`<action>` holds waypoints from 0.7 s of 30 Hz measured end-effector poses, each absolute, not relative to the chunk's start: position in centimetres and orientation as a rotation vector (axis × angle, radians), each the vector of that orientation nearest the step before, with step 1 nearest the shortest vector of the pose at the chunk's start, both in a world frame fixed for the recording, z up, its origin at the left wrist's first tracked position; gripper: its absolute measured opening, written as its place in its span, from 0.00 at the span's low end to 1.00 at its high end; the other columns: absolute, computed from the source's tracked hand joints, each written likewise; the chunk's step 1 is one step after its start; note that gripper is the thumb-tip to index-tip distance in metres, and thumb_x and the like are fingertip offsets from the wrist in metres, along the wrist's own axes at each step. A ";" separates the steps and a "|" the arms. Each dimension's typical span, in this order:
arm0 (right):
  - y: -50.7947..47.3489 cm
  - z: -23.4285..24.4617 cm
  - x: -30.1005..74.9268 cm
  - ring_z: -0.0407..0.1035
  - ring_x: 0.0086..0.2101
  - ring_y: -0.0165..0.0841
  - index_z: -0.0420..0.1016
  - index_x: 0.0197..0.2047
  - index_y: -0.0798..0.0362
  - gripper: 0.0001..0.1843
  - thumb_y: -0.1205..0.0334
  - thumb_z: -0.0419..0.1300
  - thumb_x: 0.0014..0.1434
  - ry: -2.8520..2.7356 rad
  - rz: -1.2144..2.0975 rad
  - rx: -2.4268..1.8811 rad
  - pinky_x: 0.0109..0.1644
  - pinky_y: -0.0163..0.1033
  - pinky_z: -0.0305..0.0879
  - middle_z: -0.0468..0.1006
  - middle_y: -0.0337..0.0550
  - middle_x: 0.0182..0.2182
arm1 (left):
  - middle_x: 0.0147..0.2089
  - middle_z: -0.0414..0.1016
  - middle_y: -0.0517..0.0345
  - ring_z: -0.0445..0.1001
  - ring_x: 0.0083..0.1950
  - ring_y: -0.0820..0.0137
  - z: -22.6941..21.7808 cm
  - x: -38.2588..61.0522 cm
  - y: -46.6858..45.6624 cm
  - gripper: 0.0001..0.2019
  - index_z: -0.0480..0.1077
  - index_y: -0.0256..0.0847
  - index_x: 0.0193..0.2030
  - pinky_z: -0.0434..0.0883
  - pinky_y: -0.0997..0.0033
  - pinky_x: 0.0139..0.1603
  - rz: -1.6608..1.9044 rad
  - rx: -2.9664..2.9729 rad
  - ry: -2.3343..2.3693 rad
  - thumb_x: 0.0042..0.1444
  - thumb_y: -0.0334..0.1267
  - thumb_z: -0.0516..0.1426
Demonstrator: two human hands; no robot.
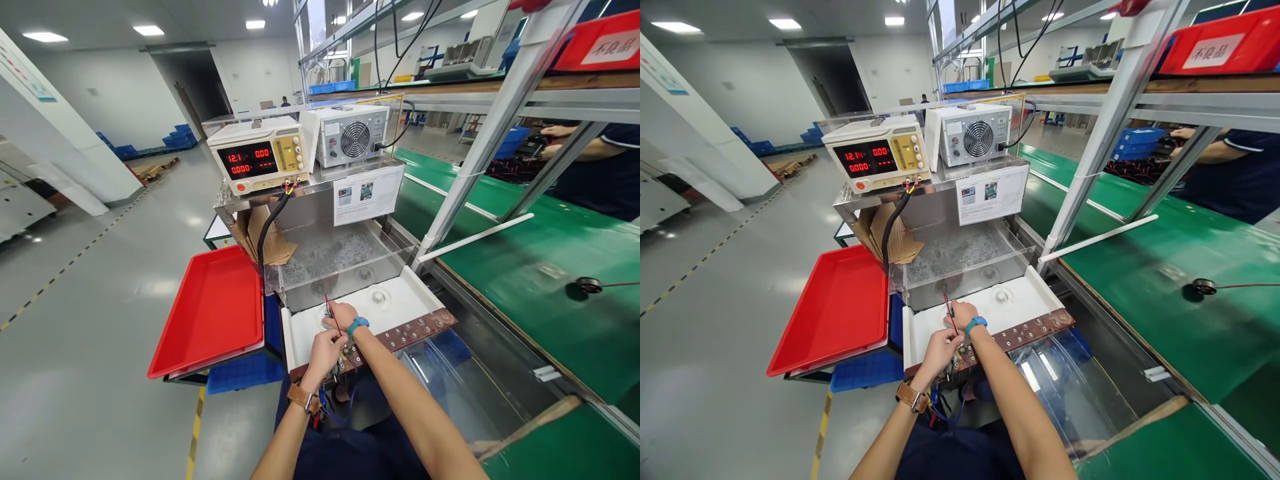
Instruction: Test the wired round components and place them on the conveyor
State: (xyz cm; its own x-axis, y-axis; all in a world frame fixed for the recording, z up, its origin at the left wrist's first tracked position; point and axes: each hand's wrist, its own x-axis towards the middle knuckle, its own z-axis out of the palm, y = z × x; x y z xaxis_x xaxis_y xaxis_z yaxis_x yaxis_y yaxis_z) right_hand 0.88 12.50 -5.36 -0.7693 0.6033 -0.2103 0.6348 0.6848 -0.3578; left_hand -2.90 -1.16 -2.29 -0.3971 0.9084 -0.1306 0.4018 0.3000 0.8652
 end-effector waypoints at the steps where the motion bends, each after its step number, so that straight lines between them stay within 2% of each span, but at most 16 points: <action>1: 12.5 -5.5 0.8 0.73 0.42 0.43 0.68 0.50 0.55 0.24 0.47 0.58 0.56 2.816 -0.641 1.044 0.40 0.39 0.60 0.78 0.54 0.40 | 0.32 0.79 0.54 0.73 0.36 0.66 -2.4 -2.9 -1.1 0.13 0.76 0.37 0.30 0.66 0.69 0.44 1.018 1.166 1.944 0.53 0.44 0.55; 7: 12.5 -5.5 0.9 0.73 0.42 0.43 0.68 0.49 0.56 0.24 0.47 0.58 0.56 2.806 -0.657 1.034 0.41 0.39 0.60 0.78 0.53 0.39 | 0.34 0.80 0.53 0.73 0.36 0.66 -2.7 -3.0 -1.0 0.13 0.75 0.36 0.30 0.65 0.69 0.40 0.992 1.165 1.982 0.54 0.42 0.54; 11: 12.4 -5.1 1.0 0.73 0.42 0.42 0.68 0.49 0.56 0.24 0.47 0.59 0.56 2.812 -0.698 1.041 0.41 0.39 0.60 0.78 0.53 0.39 | 0.31 0.78 0.54 0.72 0.33 0.68 -2.7 -3.0 -0.9 0.13 0.74 0.36 0.29 0.63 0.71 0.37 0.970 1.163 1.990 0.54 0.42 0.54; 21: 12.3 -5.3 0.8 0.73 0.43 0.44 0.69 0.49 0.55 0.24 0.47 0.59 0.55 2.806 -0.706 1.069 0.42 0.40 0.61 0.78 0.54 0.39 | 0.30 0.77 0.55 0.72 0.34 0.67 -2.5 -2.9 -1.1 0.12 0.74 0.37 0.28 0.63 0.71 0.39 0.977 1.134 2.011 0.53 0.41 0.54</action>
